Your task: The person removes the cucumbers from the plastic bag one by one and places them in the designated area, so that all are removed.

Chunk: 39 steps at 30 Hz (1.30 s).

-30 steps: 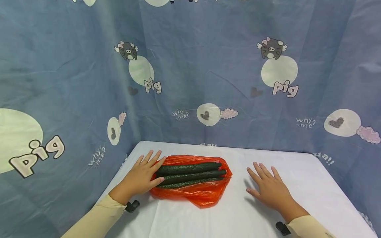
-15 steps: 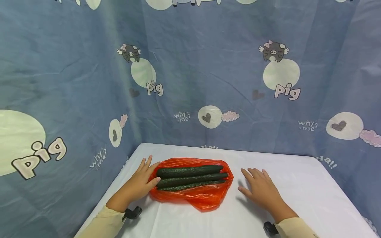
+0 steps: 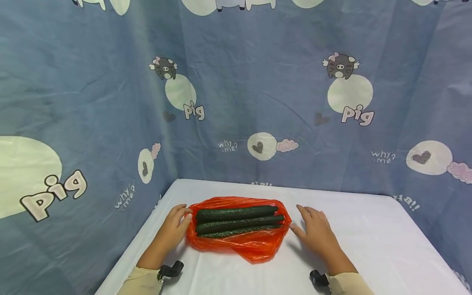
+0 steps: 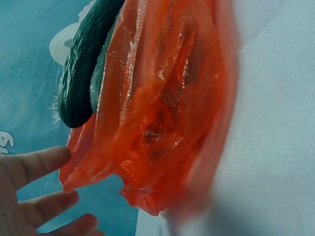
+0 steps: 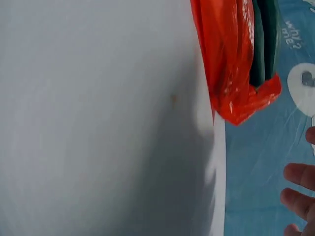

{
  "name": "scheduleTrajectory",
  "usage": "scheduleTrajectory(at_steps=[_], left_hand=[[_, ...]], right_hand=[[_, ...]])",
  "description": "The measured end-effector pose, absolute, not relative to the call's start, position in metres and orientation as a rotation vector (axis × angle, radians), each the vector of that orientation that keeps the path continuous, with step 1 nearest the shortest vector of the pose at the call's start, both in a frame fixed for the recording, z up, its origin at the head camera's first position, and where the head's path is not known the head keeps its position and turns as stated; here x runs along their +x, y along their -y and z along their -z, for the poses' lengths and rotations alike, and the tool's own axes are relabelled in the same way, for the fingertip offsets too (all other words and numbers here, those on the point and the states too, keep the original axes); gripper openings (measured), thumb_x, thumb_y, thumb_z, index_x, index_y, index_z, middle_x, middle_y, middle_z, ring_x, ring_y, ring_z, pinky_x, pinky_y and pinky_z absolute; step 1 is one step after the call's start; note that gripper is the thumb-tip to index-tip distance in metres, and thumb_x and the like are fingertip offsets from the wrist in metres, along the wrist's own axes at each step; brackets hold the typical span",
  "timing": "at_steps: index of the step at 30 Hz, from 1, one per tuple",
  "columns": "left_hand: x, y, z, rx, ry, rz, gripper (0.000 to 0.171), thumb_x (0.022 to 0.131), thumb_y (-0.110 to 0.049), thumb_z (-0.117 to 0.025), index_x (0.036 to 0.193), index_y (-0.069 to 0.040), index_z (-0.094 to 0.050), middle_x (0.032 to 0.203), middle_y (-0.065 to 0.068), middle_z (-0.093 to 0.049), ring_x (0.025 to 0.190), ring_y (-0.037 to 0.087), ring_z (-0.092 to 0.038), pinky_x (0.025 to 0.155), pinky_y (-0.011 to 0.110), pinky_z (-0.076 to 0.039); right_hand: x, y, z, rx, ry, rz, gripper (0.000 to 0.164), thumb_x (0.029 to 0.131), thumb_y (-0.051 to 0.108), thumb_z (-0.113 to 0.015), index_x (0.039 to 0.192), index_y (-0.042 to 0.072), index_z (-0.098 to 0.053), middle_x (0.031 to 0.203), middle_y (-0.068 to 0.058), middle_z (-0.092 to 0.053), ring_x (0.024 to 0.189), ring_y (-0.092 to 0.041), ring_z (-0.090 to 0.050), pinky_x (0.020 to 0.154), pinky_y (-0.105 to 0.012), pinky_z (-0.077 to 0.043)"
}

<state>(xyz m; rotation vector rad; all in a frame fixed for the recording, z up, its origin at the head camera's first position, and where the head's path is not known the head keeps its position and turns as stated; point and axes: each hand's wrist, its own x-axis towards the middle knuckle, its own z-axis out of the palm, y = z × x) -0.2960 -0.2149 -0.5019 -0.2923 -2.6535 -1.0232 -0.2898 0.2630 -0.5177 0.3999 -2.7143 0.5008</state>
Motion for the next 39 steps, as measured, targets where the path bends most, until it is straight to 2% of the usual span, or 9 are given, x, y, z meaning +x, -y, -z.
scheduleTrajectory(at_steps=[8, 15, 20, 23, 28, 34, 39], left_hand=[[-0.298, 0.22, 0.51, -0.289, 2.662, 1.099, 0.023, 0.108, -0.025, -0.055, 0.114, -0.008, -0.07, 0.145, 0.024, -0.054, 0.139, 0.045, -0.051, 0.117, 0.064, -0.039], [-0.291, 0.219, 0.513, -0.348, 2.642, 1.212, 0.029, 0.108, -0.022, -0.054, 0.128, -0.007, -0.07, 0.148, 0.018, -0.054, 0.14, 0.042, -0.051, 0.115, 0.063, -0.042], [-0.295, 0.219, 0.516, -0.315, 2.638, 1.219, 0.034, 0.106, -0.019, -0.057, 0.137, -0.006, -0.067, 0.149, 0.01, -0.055, 0.136, 0.032, -0.056, 0.113, 0.056, -0.048], [-0.298, 0.218, 0.518, -0.27, 2.646, 1.23, 0.039, 0.103, -0.016, -0.057, 0.141, -0.007, -0.065, 0.151, 0.007, -0.054, 0.129, 0.027, -0.059, 0.107, 0.051, -0.052], [-0.304, 0.219, 0.519, -0.239, 2.612, 1.225, 0.046, 0.096, -0.007, -0.057, 0.142, -0.009, -0.064, 0.148, 0.006, -0.056, 0.116, 0.021, -0.058, 0.096, 0.04, -0.053], [-0.304, 0.22, 0.524, -0.277, 2.593, 1.237, 0.052, 0.092, -0.002, -0.063, 0.144, -0.007, -0.062, 0.148, 0.01, -0.054, 0.083, 0.012, -0.053, 0.072, 0.023, -0.048], [-0.3, 0.22, 0.526, -0.288, 2.592, 1.194, 0.053, 0.091, -0.003, -0.068, 0.143, -0.008, -0.063, 0.145, 0.009, -0.057, 0.077, 0.009, -0.051, 0.071, 0.023, -0.047]], right_hand=[[-0.287, -0.242, 0.515, 0.42, 2.707, -0.571, 0.073, 0.097, 0.049, -0.069, 0.154, 0.008, -0.05, 0.146, -0.022, -0.056, 0.136, -0.046, -0.049, 0.111, -0.069, -0.041], [-0.283, -0.225, 0.518, 0.477, 2.685, -0.656, 0.071, 0.096, 0.047, -0.071, 0.153, 0.009, -0.051, 0.146, -0.02, -0.056, 0.136, -0.045, -0.049, 0.109, -0.071, -0.043], [-0.284, -0.216, 0.514, 0.495, 2.745, -0.699, 0.077, 0.096, 0.053, -0.069, 0.158, 0.013, -0.046, 0.151, -0.02, -0.053, 0.139, -0.045, -0.047, 0.11, -0.071, -0.041], [-0.287, -0.209, 0.508, 0.492, 2.773, -0.707, 0.08, 0.095, 0.054, -0.071, 0.159, 0.016, -0.044, 0.152, -0.019, -0.051, 0.139, -0.045, -0.046, 0.111, -0.071, -0.041], [-0.297, -0.197, 0.497, 0.494, 2.775, -0.725, 0.081, 0.093, 0.051, -0.074, 0.16, 0.017, -0.043, 0.154, -0.018, -0.05, 0.14, -0.045, -0.046, 0.111, -0.071, -0.042], [-0.305, -0.179, 0.486, 0.511, 2.791, -0.727, 0.084, 0.091, 0.055, -0.074, 0.16, 0.017, -0.043, 0.156, -0.017, -0.049, 0.14, -0.043, -0.046, 0.113, -0.069, -0.04], [-0.311, -0.166, 0.484, 0.535, 2.827, -0.762, 0.084, 0.092, 0.058, -0.072, 0.159, 0.018, -0.044, 0.157, -0.015, -0.048, 0.144, -0.042, -0.043, 0.116, -0.068, -0.037]])
